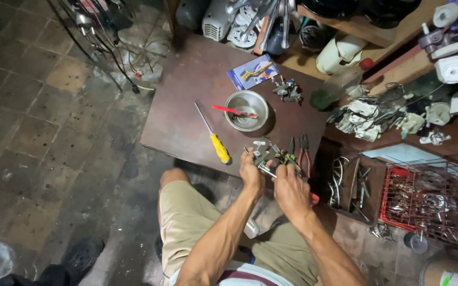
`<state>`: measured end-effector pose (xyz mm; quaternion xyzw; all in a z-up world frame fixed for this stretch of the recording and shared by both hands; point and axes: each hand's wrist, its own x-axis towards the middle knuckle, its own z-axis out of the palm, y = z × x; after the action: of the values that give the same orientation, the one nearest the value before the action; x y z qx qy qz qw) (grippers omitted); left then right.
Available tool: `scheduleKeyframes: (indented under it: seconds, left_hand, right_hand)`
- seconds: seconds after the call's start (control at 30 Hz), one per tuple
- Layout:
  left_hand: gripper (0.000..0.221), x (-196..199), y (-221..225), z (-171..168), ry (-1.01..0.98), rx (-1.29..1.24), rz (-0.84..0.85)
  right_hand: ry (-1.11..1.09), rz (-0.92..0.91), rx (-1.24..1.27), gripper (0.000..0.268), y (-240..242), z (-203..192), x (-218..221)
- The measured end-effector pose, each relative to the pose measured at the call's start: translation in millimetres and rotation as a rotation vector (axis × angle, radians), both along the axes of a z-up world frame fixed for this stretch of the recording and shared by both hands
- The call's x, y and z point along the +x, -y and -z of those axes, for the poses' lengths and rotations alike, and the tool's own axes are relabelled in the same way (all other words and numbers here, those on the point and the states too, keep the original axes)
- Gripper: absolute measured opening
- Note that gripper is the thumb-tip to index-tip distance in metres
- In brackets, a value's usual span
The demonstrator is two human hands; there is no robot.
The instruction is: Disassembling a small metal mechanical component using a screwdriver and pliers on a workbench.
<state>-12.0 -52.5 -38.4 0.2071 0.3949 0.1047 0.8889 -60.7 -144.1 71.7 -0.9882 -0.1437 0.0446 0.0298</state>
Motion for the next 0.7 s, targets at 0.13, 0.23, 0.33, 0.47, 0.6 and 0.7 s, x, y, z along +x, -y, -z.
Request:
scheduleKeyframes:
  seconds: [0.13, 0.23, 0.33, 0.47, 0.6, 0.7]
  left_hand:
    - [0.032, -1, 5, -11, 0.003, 0.001, 0.000]
    - [0.031, 1, 7, -20, -0.014, -0.018, -0.040]
    - [0.029, 3, 3, -24, -0.043, -0.051, -0.086]
    - [0.027, 10, 8, 17, -0.059, -0.137, -0.191]
    - [0.028, 28, 2, 14, -0.058, -0.135, -0.190]
    - [0.029, 39, 5, 20, -0.056, -0.159, -0.167]
  right_hand:
    - [0.343, -0.208, -0.089, 0.024, 15, 29, 5]
    - [0.354, -0.287, -0.006, 0.017, 18, 32, 13]
    - [0.495, -0.321, -0.019, 0.010, 3, 10, 17]
    - [0.361, -0.296, -0.056, 0.017, -1, 1, 17]
    - [0.174, -0.352, -0.027, 0.020, 2, 16, 36]
    - [0.513, -0.394, -0.023, 0.026, -15, -15, 38]
